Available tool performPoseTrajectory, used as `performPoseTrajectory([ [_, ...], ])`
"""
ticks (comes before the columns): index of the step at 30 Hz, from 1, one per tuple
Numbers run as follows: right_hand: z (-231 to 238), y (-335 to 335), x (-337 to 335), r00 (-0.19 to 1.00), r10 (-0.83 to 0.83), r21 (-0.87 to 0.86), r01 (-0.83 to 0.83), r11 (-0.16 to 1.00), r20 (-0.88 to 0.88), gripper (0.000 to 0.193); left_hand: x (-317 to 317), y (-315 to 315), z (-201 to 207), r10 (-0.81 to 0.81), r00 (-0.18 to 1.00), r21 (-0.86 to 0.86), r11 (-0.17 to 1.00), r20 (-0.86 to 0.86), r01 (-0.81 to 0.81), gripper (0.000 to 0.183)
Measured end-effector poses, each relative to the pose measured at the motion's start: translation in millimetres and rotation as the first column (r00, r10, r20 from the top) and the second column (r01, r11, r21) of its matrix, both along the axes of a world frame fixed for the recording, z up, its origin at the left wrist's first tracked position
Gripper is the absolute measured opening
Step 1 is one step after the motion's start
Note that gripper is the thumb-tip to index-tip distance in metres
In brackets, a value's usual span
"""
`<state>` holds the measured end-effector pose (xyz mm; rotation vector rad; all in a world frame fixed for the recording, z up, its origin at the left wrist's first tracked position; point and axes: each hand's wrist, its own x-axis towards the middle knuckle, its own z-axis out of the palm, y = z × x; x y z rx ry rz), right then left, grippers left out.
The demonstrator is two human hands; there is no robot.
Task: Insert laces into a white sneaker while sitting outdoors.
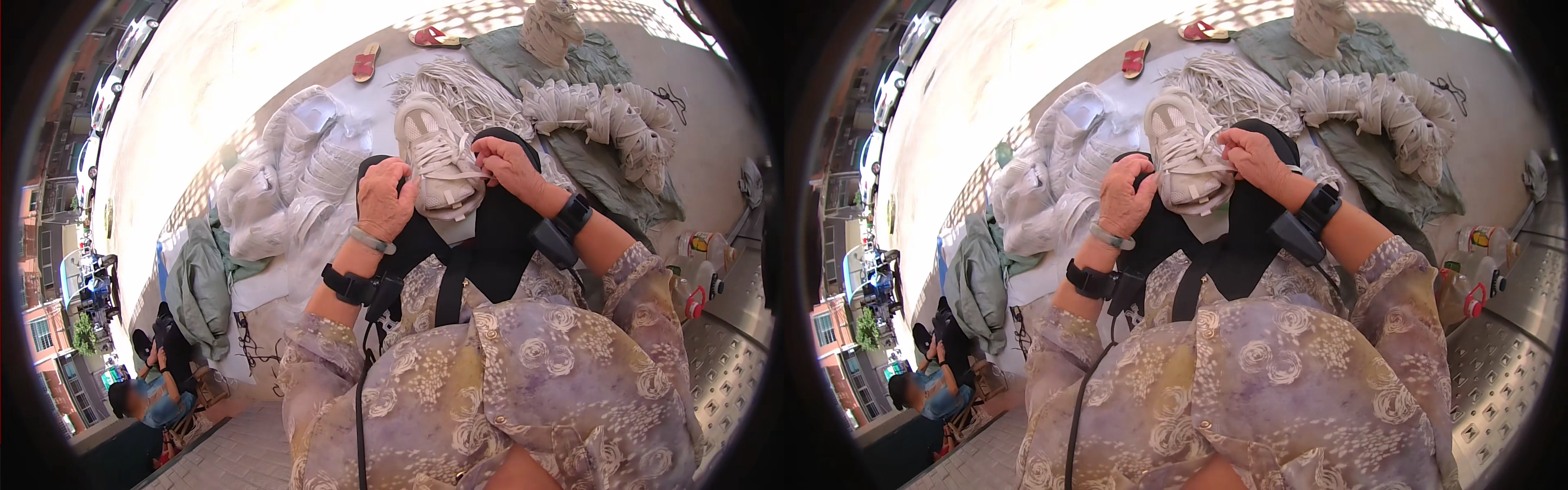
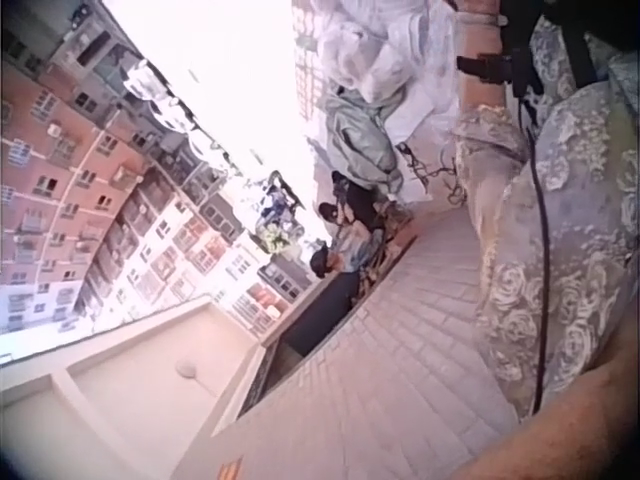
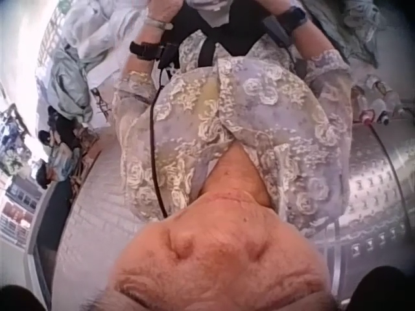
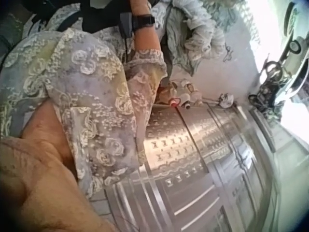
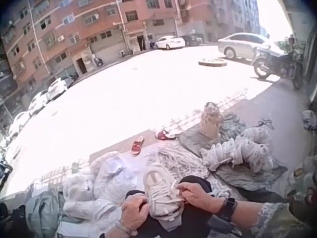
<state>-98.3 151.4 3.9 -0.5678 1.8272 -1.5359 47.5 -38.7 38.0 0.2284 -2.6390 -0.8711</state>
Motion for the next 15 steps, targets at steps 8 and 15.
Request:
performPoseTrajectory([
  [8, 11, -13, -12, 0.880, 0.001, 0.145, -0.080, 0.986, 0.476, 0.013, -66, 41, -9, 0.001, 0.997, -0.309, 0.951, 0.075, 0.023, 0.026],
  [15, 7, -19, -22, 0.812, 0.004, 0.044, -0.037, 0.998, 0.583, 0.013, -77, 58, -19, 0.115, 0.988, -0.298, 0.951, 0.102, -0.080, 0.018],
])
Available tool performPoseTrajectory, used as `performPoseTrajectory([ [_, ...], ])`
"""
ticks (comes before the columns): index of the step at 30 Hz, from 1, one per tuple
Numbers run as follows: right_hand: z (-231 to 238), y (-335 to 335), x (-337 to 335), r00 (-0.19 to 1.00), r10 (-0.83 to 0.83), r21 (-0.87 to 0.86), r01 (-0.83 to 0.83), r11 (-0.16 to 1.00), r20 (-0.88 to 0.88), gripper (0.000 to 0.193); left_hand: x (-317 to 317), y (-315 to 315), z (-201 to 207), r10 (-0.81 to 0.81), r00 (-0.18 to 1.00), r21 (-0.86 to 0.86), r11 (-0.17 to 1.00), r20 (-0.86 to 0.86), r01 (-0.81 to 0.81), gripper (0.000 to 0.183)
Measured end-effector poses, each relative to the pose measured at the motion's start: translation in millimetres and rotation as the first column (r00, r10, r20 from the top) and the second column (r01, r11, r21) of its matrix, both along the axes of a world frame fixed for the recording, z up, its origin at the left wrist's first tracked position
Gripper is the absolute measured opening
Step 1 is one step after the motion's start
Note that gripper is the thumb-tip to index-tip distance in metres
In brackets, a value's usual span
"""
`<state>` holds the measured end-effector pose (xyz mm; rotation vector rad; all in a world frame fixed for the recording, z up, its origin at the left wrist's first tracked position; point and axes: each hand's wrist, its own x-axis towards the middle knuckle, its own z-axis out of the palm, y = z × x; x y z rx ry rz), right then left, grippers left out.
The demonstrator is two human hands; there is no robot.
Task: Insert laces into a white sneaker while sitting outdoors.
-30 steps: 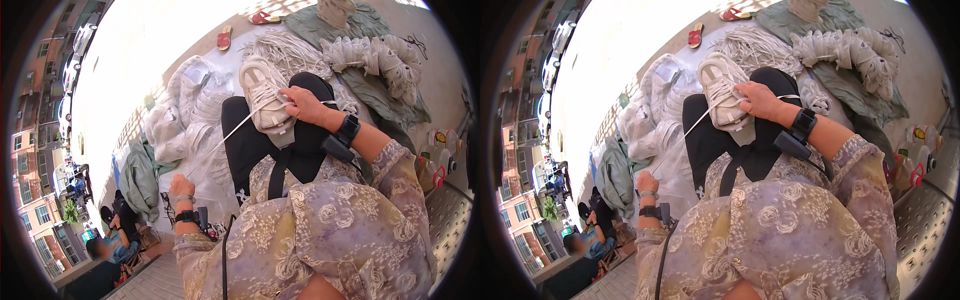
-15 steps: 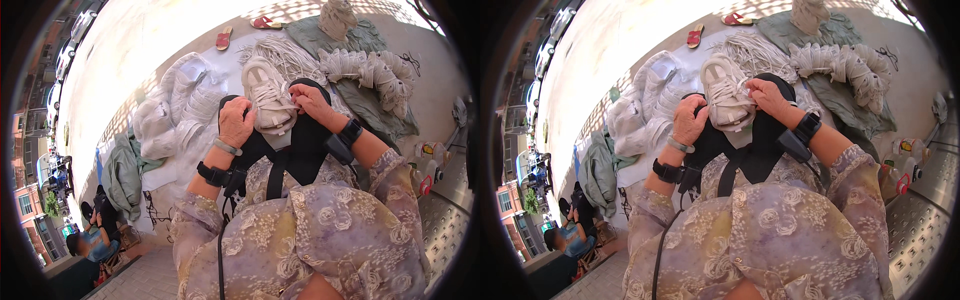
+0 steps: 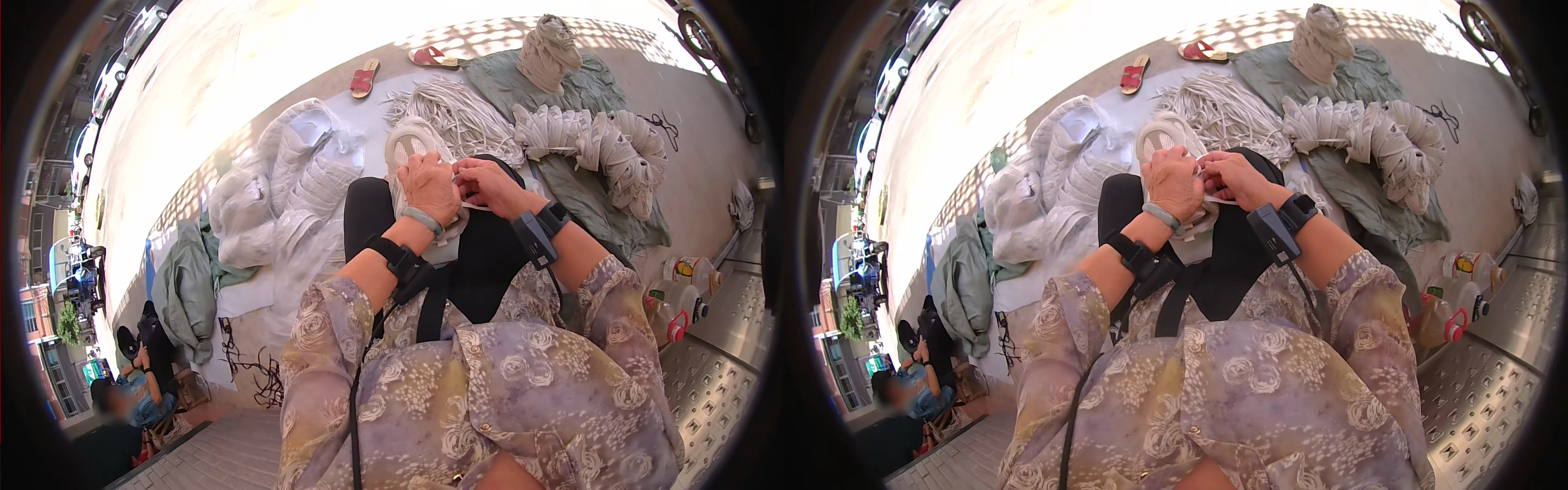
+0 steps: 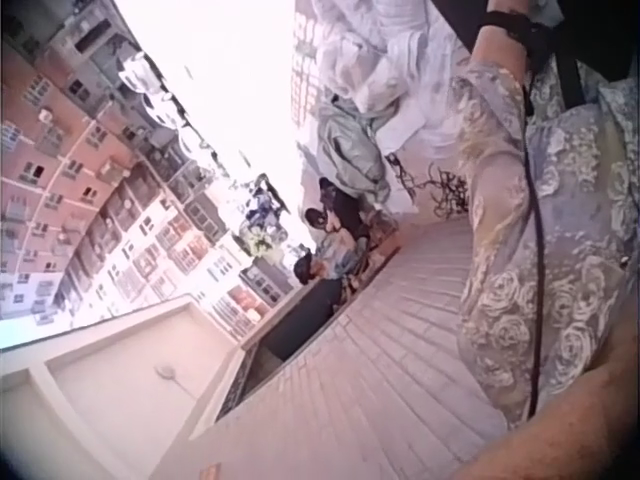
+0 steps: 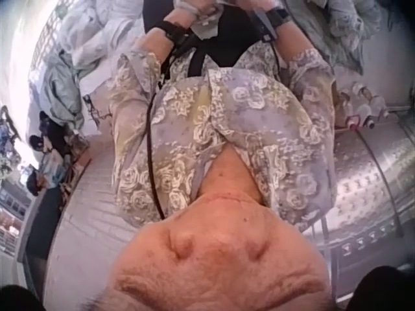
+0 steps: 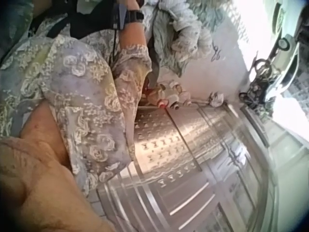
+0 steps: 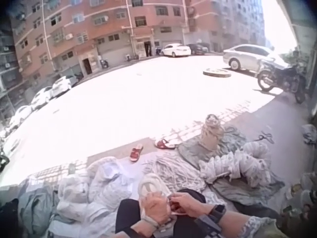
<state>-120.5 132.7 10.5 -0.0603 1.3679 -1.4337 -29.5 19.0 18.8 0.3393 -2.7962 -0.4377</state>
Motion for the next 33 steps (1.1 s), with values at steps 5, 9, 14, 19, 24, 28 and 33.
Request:
performPoseTrajectory([
  [5, -7, 8, 0, 0.998, -0.055, -0.089, 0.056, 0.995, 0.006, 0.015, 3, -2, 0, 0.016, 0.997, 0.075, 0.997, -0.074, -0.010, 0.012],
  [9, -9, 10, 2, 0.998, -0.027, -0.101, 0.021, 0.995, -0.055, 0.017, 6, -4, 2, -0.002, 0.994, 0.170, 0.985, -0.109, 0.021, 0.011],
  [14, -9, 6, 8, 0.986, 0.004, -0.105, -0.022, 0.994, -0.165, 0.020, 7, -5, -1, 0.077, 0.978, 0.363, 0.932, -0.192, -0.002, 0.006],
  [19, 0, -1, 16, 0.976, -0.039, -0.091, 0.020, 0.996, -0.214, 0.018, 5, -5, 6, 0.144, 0.976, 0.869, 0.490, -0.164, 0.074, 0.005],
  [24, -6, -6, 16, 0.944, -0.098, -0.051, 0.087, 0.995, -0.316, 0.007, 36, -28, 50, 0.063, 0.992, 0.989, 0.112, -0.106, 0.099, 0.012],
  [28, -14, -9, 16, 0.928, -0.104, -0.026, 0.101, 0.995, -0.359, 0.005, 88, -64, 66, 0.111, 0.994, 0.979, 0.203, -0.020, -0.003, 0.017],
  [33, -13, -9, 18, 0.906, -0.114, 0.031, 0.138, 0.990, -0.408, 0.004, 168, -111, 52, 0.197, 0.948, 0.953, 0.128, 0.249, -0.276, 0.019],
])
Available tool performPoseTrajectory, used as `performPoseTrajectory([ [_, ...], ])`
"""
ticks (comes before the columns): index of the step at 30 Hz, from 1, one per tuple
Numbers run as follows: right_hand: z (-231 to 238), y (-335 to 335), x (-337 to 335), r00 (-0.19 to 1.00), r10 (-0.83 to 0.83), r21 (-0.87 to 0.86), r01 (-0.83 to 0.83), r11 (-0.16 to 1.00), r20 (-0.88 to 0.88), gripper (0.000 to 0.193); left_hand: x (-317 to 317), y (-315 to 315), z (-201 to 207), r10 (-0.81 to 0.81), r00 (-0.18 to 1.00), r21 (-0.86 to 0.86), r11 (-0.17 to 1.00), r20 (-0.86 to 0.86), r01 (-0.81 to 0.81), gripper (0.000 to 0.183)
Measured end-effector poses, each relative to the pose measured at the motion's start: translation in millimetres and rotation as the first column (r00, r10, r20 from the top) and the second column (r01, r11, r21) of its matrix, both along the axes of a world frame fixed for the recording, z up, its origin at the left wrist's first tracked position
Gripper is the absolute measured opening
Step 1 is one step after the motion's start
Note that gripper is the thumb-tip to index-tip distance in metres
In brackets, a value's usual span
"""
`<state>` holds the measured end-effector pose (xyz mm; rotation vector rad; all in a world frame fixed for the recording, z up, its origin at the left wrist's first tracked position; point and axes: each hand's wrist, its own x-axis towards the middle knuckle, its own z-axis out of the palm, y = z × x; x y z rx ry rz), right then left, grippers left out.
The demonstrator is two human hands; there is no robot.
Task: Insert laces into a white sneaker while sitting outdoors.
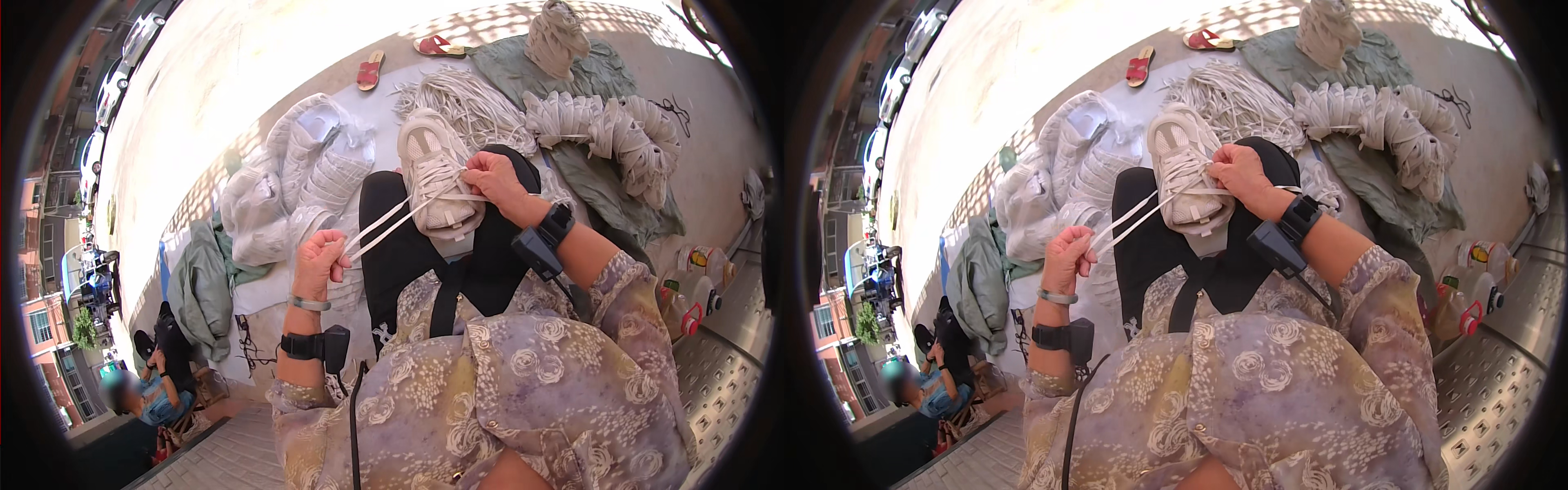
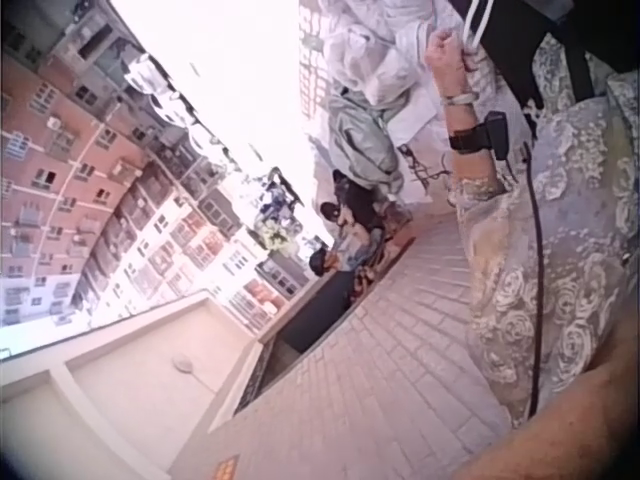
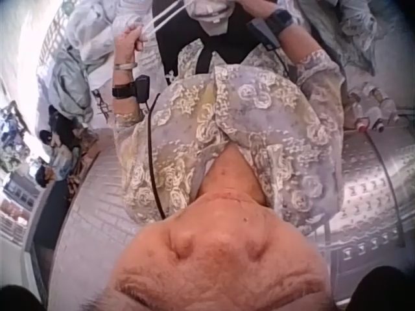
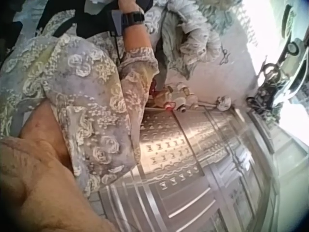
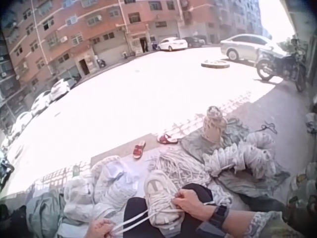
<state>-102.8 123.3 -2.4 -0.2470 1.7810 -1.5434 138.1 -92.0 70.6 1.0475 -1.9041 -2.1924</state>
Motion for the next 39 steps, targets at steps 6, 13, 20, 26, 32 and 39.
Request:
performPoseTrajectory([
  [6, 1, -7, 6, 0.996, -0.002, -0.159, 0.017, 0.987, 0.089, 0.003, 46, 6, -54, 0.128, 0.943, -0.692, 0.710, 0.306, 0.128, 0.010],
  [13, 18, 1, -4, 0.961, 0.251, -0.105, -0.239, 0.965, 0.120, 0.009, -45, 46, -31, -0.283, 0.959, -0.950, 0.306, -0.029, 0.062, 0.018],
  [20, 8, 2, -21, 0.918, 0.374, -0.051, -0.371, 0.927, 0.131, 0.026, -79, 63, -40, -0.398, 0.903, -0.968, 0.117, 0.160, 0.223, 0.018],
  [26, 14, 2, -14, 0.930, 0.349, -0.047, -0.346, 0.937, 0.112, 0.019, -76, 68, -36, -0.433, 0.894, -0.922, 0.290, 0.114, 0.258, 0.013],
  [32, 6, 8, -10, 0.943, 0.334, -0.177, -0.331, 0.927, -0.018, 0.016, -47, 62, -14, -0.500, 0.860, -0.844, 0.415, 0.100, 0.339, 0.012],
  [39, 5, 9, -9, 0.933, 0.343, -0.147, -0.357, 0.923, -0.110, 0.020, -19, 65, -10, -0.511, 0.857, -0.729, 0.563, 0.064, 0.390, 0.019],
])
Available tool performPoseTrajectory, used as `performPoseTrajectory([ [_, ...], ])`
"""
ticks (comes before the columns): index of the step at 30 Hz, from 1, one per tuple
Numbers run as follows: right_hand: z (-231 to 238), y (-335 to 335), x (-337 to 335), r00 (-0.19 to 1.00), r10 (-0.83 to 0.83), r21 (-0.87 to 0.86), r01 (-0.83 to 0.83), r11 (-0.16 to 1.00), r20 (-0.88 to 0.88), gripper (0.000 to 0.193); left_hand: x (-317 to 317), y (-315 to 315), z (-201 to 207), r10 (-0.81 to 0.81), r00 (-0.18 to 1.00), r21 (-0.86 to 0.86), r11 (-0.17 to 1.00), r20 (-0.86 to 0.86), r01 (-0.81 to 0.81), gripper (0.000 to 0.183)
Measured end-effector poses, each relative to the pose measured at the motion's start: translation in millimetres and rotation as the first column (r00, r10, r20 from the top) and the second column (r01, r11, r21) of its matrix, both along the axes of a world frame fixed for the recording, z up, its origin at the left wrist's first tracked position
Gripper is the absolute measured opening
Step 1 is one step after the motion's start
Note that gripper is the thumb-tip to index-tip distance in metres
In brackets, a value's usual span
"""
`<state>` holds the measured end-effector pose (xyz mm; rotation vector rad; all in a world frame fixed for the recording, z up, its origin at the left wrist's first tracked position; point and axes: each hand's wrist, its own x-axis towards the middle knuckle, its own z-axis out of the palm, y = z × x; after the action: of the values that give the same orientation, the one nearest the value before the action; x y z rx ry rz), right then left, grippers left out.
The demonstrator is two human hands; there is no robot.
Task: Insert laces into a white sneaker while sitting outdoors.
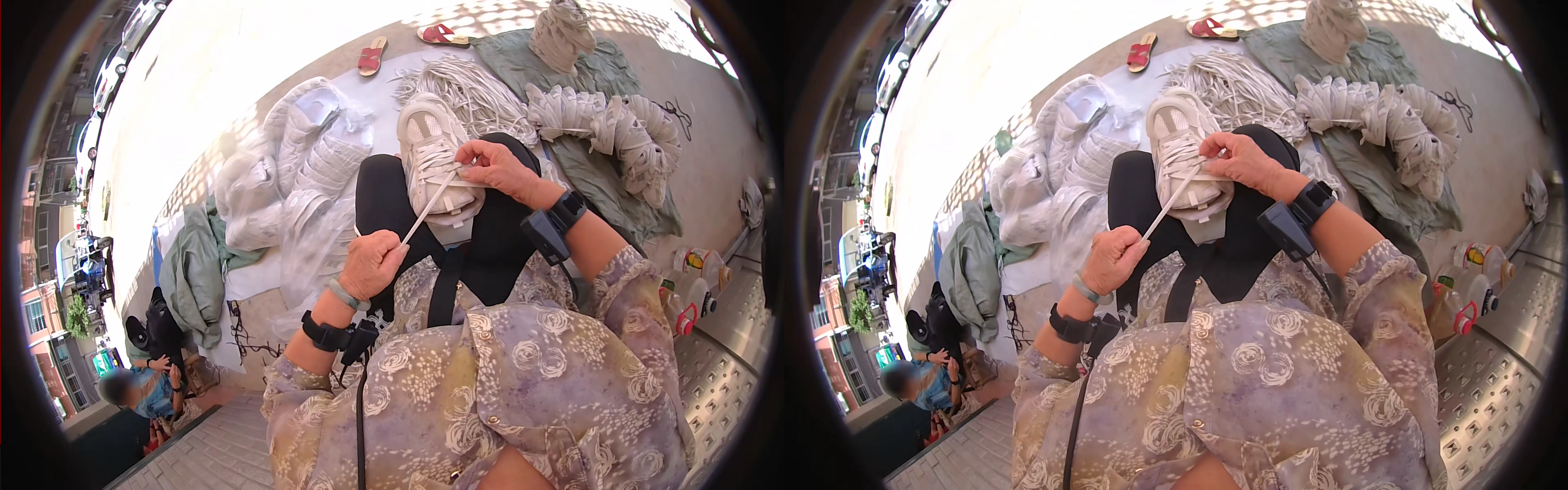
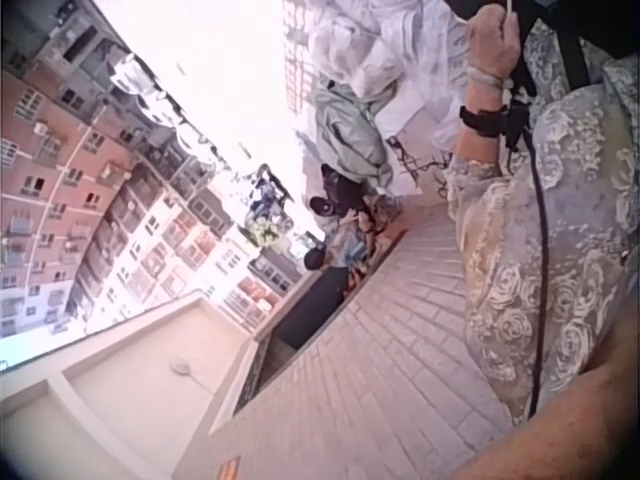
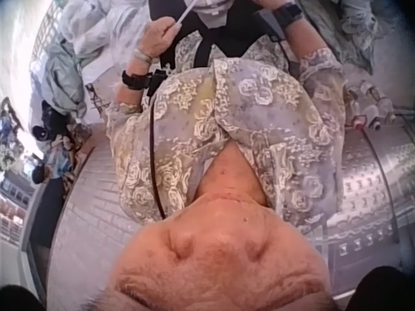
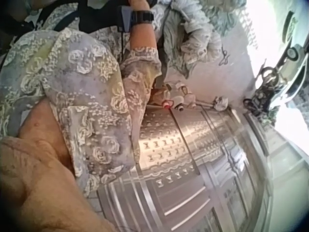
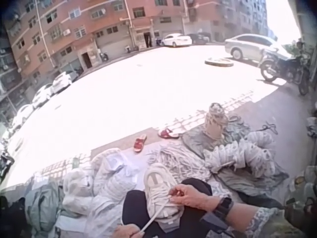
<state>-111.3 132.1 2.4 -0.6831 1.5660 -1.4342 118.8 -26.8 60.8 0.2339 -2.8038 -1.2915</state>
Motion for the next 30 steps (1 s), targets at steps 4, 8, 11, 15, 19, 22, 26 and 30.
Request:
performPoseTrajectory([
  [4, 1, 10, 0, 0.962, 0.016, 0.021, -0.011, 1.000, -0.274, 0.020, -3, 1, 8, 0.041, 0.999, 0.076, 0.996, -0.007, -0.041, 0.022],
  [8, 16, 29, 2, 0.857, 0.198, 0.200, -0.114, 0.973, -0.475, 0.018, -3, -2, 14, 0.018, 0.999, 0.083, 0.996, -0.030, -0.015, 0.023],
  [11, 20, 44, -1, 0.621, 0.211, 0.189, -0.101, 0.977, -0.755, 0.016, 7, -13, 1, 0.062, 0.992, 0.049, 0.996, 0.110, -0.068, 0.021],
  [15, 27, 63, -12, 0.428, 0.138, 0.134, -0.041, 0.990, -0.893, 0.013, 17, -25, -13, 0.206, 0.973, 0.075, 0.974, 0.102, -0.214, 0.020],
  [19, 40, 81, -19, 0.381, 0.116, 0.113, -0.029, 0.993, -0.917, 0.014, 19, -24, -6, 0.258, 0.962, 0.169, 0.948, 0.092, -0.271, 0.009],
  [22, 39, 97, -32, 0.171, 0.227, 0.221, -0.053, 0.974, -0.959, 0.016, 27, -25, 2, 0.247, 0.969, -0.076, 0.966, 0.000, -0.246, 0.007],
  [26, 44, 134, -52, 0.012, 0.249, 0.248, -0.051, 0.967, -0.968, 0.016, 62, -55, -14, -0.006, 0.973, -0.579, 0.804, -0.232, -0.133, 0.010],
  [30, 36, 186, -81, 0.007, 0.303, 0.303, 0.021, 0.953, -0.953, 0.019, 112, -92, -34, 0.111, 0.975, -0.698, 0.682, -0.194, -0.216, 0.006],
])
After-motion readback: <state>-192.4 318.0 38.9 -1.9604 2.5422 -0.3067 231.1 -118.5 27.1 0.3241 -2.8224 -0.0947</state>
